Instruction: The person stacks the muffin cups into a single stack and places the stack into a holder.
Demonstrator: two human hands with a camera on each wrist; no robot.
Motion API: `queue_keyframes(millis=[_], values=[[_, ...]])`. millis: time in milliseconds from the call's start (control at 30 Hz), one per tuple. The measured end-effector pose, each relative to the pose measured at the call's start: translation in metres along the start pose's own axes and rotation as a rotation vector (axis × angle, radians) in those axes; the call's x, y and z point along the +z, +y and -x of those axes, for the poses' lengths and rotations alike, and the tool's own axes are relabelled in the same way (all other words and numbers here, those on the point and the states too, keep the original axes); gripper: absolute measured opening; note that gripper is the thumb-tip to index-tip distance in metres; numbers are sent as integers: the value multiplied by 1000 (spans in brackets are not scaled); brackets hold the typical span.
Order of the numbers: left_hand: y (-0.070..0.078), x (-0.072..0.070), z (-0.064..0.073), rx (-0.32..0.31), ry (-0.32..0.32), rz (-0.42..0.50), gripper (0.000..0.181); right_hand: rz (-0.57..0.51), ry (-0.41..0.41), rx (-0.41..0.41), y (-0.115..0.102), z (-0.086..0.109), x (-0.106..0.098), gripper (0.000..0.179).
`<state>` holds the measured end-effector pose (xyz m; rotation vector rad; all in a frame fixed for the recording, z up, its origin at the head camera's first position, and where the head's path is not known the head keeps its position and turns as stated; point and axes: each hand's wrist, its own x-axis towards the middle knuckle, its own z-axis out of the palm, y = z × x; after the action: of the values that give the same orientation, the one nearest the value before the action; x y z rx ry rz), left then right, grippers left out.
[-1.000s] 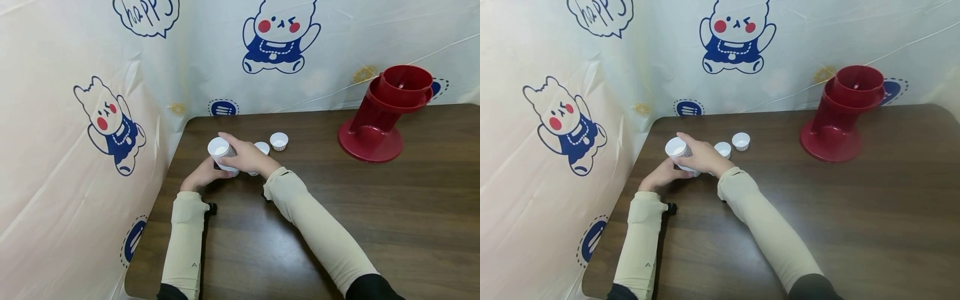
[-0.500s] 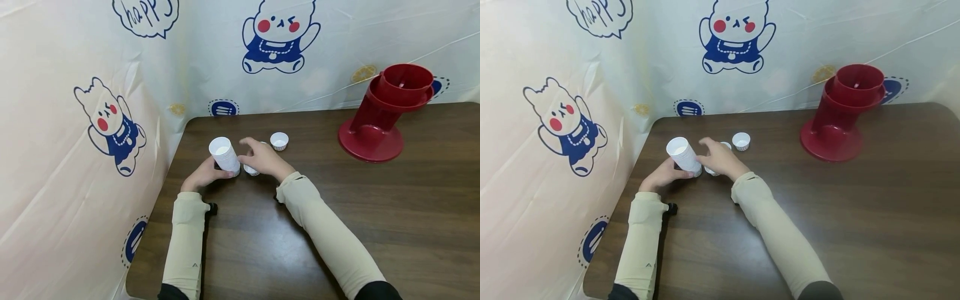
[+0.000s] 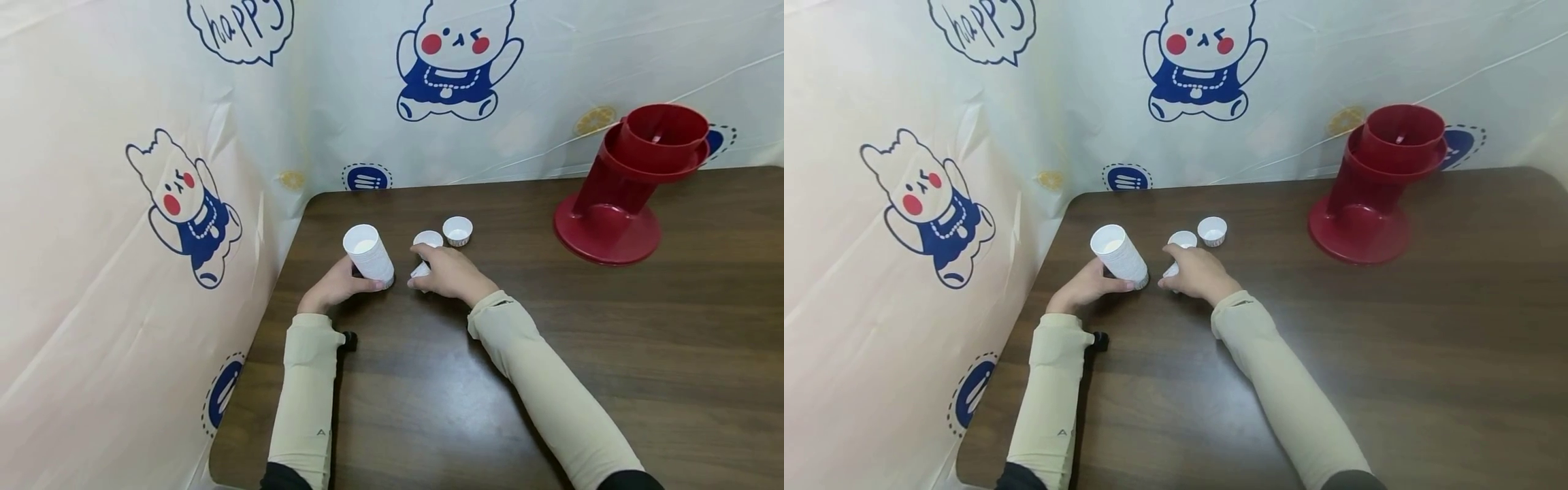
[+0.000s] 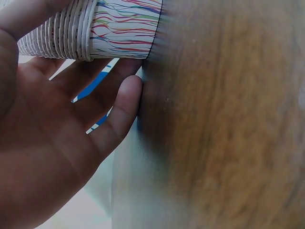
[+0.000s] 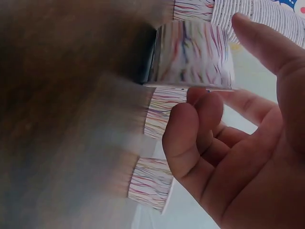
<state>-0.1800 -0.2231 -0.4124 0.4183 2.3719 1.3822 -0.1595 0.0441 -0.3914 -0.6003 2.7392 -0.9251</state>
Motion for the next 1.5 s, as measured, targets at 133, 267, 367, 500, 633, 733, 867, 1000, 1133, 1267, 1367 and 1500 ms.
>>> queue_keyframes(millis=[133, 267, 367, 500, 633, 733, 867, 1000, 1133, 1267, 1367, 1500], values=[[-2, 1, -1, 9, -2, 8, 68, 5, 24, 19, 6, 5, 1, 65], [-1, 2, -2, -13, 0, 9, 72, 41, 39, 32, 10, 11, 3, 59], [0, 1, -1, -33, 3, 19, 75, 67, 30, 19, 9, 14, 7, 59], [1, 0, -1, -52, -4, 23, 75, 130, 11, -9, 5, 15, 13, 62], [12, -2, 1, -44, -14, 6, 72, 248, 20, -76, -1, 17, 15, 60], [10, -1, 2, -21, -3, -3, 72, 334, 38, -123, -5, 18, 17, 61], [-2, 0, 2, -17, 10, 5, 71, 338, 30, -151, -4, 21, 19, 67], [-3, 0, 1, -17, 8, 12, 70, 219, 12, -132, 2, 24, 13, 74], [-2, -3, -1, -9, 12, 7, 70, 121, 8, -110, 9, 26, 6, 75], [1, -5, 0, -11, 22, 1, 71, 85, -29, -102, 12, 23, 4, 70], [0, -5, 2, -12, 25, 0, 73, 74, -44, -96, 14, 22, 5, 63], [-4, -1, 3, -15, 10, 8, 77, 28, -27, -118, 16, 23, 9, 54]])
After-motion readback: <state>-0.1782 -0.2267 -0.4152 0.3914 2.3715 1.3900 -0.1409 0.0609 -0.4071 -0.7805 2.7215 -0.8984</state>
